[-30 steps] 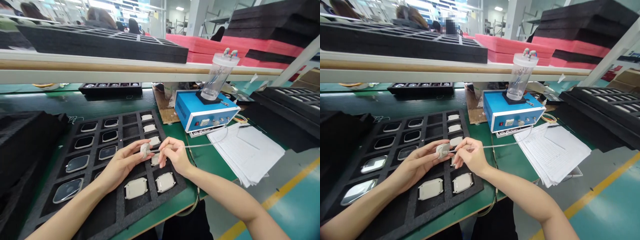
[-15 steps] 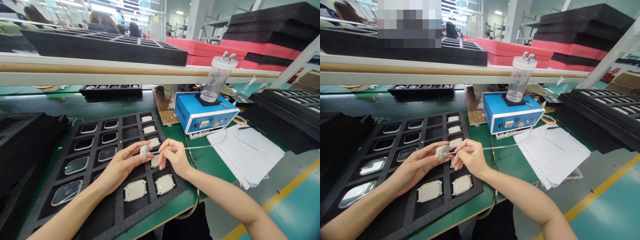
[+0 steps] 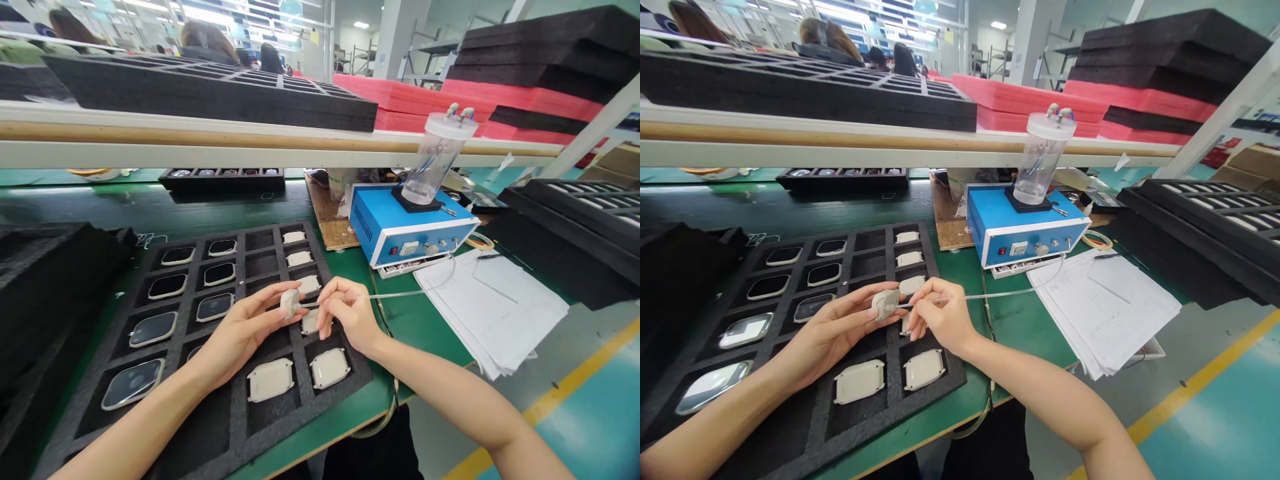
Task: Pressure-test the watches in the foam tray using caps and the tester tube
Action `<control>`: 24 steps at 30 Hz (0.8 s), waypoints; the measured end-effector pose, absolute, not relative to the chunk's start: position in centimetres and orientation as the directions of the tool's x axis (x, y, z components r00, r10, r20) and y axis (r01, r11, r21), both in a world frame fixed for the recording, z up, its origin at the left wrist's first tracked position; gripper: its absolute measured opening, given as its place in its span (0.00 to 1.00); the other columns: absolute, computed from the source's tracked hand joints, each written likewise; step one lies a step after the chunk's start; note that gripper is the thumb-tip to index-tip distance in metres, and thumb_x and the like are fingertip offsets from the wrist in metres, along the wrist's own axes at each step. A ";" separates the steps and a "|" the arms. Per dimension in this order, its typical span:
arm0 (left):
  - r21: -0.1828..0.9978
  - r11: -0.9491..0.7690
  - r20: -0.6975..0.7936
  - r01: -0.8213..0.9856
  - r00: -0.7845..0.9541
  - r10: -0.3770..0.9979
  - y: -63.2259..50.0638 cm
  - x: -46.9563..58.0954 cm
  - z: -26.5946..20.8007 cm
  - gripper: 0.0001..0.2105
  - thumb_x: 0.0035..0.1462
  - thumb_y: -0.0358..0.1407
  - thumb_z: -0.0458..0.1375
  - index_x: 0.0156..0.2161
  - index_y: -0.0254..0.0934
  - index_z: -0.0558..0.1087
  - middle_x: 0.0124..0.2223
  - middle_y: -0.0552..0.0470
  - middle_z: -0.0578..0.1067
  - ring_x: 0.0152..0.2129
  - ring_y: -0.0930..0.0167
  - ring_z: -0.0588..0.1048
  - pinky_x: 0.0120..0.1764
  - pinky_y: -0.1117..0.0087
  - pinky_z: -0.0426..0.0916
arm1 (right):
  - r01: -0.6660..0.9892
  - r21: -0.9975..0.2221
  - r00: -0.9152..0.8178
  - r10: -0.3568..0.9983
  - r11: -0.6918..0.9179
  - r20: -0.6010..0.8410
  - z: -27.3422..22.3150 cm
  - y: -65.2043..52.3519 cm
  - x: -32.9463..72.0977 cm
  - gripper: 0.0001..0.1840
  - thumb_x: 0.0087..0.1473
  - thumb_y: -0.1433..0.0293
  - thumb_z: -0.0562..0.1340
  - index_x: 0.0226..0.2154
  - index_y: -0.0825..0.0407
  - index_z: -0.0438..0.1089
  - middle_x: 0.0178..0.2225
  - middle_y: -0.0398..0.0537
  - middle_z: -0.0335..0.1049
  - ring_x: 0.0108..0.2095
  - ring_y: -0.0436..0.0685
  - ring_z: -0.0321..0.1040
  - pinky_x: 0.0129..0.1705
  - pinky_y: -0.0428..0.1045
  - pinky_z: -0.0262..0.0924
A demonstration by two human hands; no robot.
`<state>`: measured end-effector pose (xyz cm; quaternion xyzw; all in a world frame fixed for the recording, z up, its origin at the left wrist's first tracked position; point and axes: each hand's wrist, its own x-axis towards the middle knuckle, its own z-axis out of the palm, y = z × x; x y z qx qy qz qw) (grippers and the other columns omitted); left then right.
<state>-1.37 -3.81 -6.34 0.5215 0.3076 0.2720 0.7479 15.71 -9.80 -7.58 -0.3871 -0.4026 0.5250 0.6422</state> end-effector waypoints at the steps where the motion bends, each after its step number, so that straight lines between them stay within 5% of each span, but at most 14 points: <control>1: 0.948 0.308 -0.176 -0.086 0.663 0.728 -3.8 -1.4 -6.3 0.18 0.51 0.36 0.62 0.49 0.41 0.72 0.48 0.50 0.76 0.45 0.60 0.74 0.55 0.58 0.61 | -0.363 -0.920 0.125 0.986 0.150 0.111 -7.6 -9.8 15.7 0.01 0.40 0.74 0.56 0.22 0.54 0.63 0.12 0.38 0.68 0.09 0.48 0.62 0.11 0.41 0.59; 24: 0.950 0.301 -0.170 -0.085 0.669 0.723 -3.8 -1.3 -6.2 0.17 0.52 0.36 0.62 0.49 0.42 0.72 0.47 0.51 0.76 0.44 0.61 0.74 0.54 0.61 0.63 | -0.369 -0.916 0.130 0.985 0.157 0.116 -7.6 -9.8 15.8 0.02 0.40 0.74 0.56 0.22 0.54 0.64 0.12 0.38 0.68 0.09 0.47 0.61 0.11 0.41 0.58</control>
